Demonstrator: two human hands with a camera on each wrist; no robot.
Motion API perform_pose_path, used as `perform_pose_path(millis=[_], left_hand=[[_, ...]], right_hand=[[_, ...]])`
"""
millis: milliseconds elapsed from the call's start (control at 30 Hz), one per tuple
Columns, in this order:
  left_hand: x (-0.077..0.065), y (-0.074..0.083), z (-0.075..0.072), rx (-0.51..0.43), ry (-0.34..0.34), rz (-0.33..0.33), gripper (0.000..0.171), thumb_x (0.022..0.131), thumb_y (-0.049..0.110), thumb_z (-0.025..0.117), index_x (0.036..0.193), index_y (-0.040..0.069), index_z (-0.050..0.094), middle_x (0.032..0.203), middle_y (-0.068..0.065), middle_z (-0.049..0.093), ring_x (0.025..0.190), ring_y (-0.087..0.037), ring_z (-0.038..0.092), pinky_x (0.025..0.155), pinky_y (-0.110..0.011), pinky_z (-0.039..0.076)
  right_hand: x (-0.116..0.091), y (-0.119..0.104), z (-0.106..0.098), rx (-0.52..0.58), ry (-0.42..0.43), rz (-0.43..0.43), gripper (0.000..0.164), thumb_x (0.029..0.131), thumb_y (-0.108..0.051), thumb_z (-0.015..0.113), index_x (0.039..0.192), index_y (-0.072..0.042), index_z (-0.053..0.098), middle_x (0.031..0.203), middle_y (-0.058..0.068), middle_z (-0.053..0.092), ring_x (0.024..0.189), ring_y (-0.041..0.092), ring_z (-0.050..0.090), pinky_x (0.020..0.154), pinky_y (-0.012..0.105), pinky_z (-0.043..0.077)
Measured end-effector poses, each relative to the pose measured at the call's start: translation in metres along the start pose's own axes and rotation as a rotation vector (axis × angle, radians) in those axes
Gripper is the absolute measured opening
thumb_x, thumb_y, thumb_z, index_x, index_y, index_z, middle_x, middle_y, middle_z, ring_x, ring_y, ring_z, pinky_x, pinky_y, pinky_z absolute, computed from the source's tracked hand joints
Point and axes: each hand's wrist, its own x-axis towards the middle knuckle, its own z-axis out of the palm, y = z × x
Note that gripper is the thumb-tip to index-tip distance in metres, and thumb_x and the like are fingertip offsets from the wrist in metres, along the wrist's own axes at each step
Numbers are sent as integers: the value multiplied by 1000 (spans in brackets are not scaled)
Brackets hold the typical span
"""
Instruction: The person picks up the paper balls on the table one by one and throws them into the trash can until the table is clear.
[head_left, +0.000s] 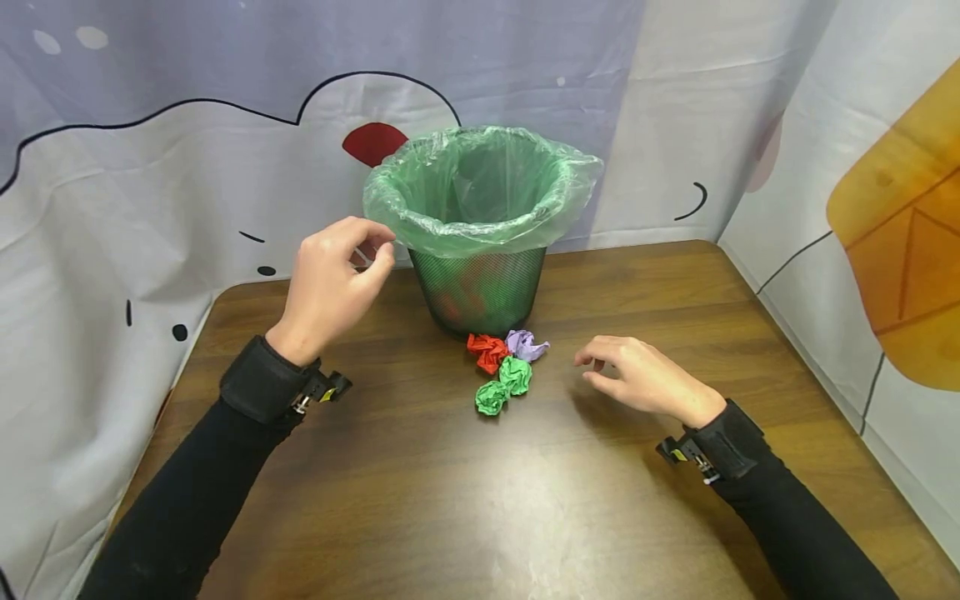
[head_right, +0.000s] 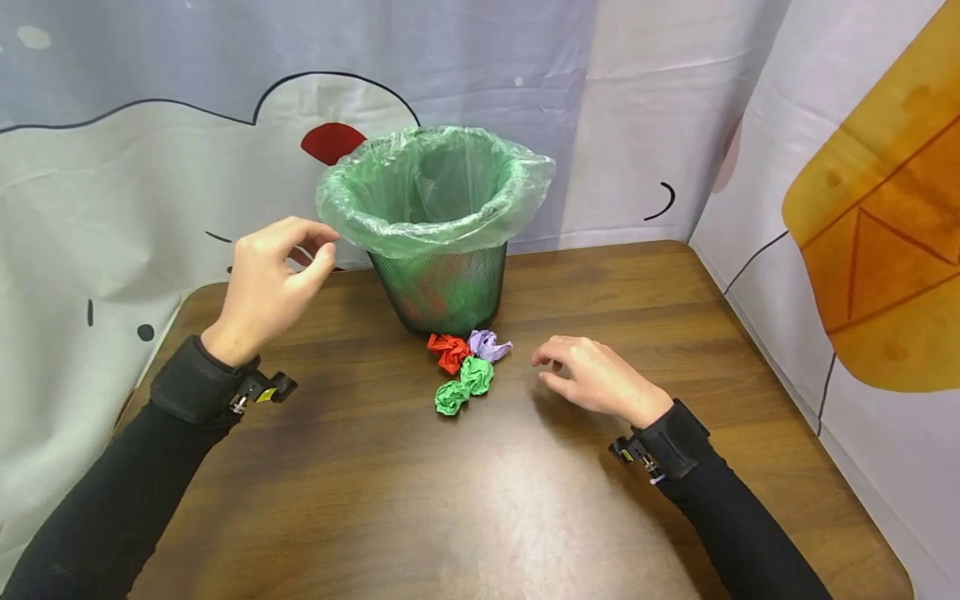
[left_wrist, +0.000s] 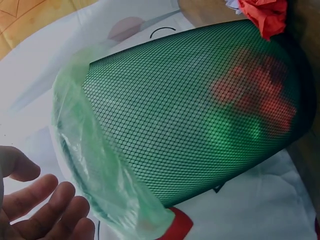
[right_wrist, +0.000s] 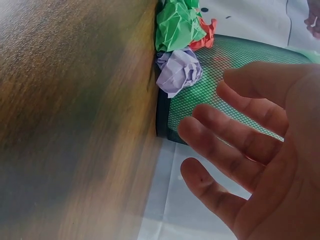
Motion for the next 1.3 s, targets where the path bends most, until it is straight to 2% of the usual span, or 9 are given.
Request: perform_pose_path(millis=[233, 567, 867, 1033, 1300], left_hand=[[-22, -6, 5, -14, -29, -24, 15, 93, 11, 59, 96, 11, 74, 84, 0, 67, 75, -13, 59, 72, -29, 45], [-53, -12, 22, -30, -69, -65, 14, 92, 12, 61, 98, 12, 74, 88, 1, 69, 79, -14, 63, 72, -33, 50], [-73, -16, 35, -82, -108, -83, 14, 91, 9, 60, 97, 11, 73, 90, 2, 68, 79, -17, 63, 72, -35, 52], [-82, -17, 41, -88, -122, -99, 14, 91, 9, 61, 97, 11, 73, 88, 2, 68, 78, -14, 62, 71, -35, 52], [-90, -19, 45, -98, -146, -123, 13, 92, 10, 61, 97, 12, 72, 88, 4, 67, 77, -12, 60, 71, -35, 52]], right_hand=[[2, -1, 1, -5, 2, -7, 18, 94, -18, 68, 112, -18, 72, 105, -4, 70, 91, 13, 65, 78, 32, 52], [6, -1, 3, 0, 5, -24, 17, 94, -16, 69, 111, -17, 72, 104, 0, 71, 92, 14, 65, 78, 34, 53], [9, -1, 4, 6, -4, -18, 17, 95, -18, 68, 112, -17, 71, 106, 0, 70, 94, 18, 67, 79, 35, 53], [11, -2, 4, 12, -7, -19, 18, 95, -18, 67, 112, -17, 71, 107, 0, 71, 95, 18, 68, 79, 35, 53], [15, -2, 6, 12, -10, -26, 21, 95, -18, 67, 114, -12, 72, 108, 1, 71, 96, 18, 68, 79, 34, 54]])
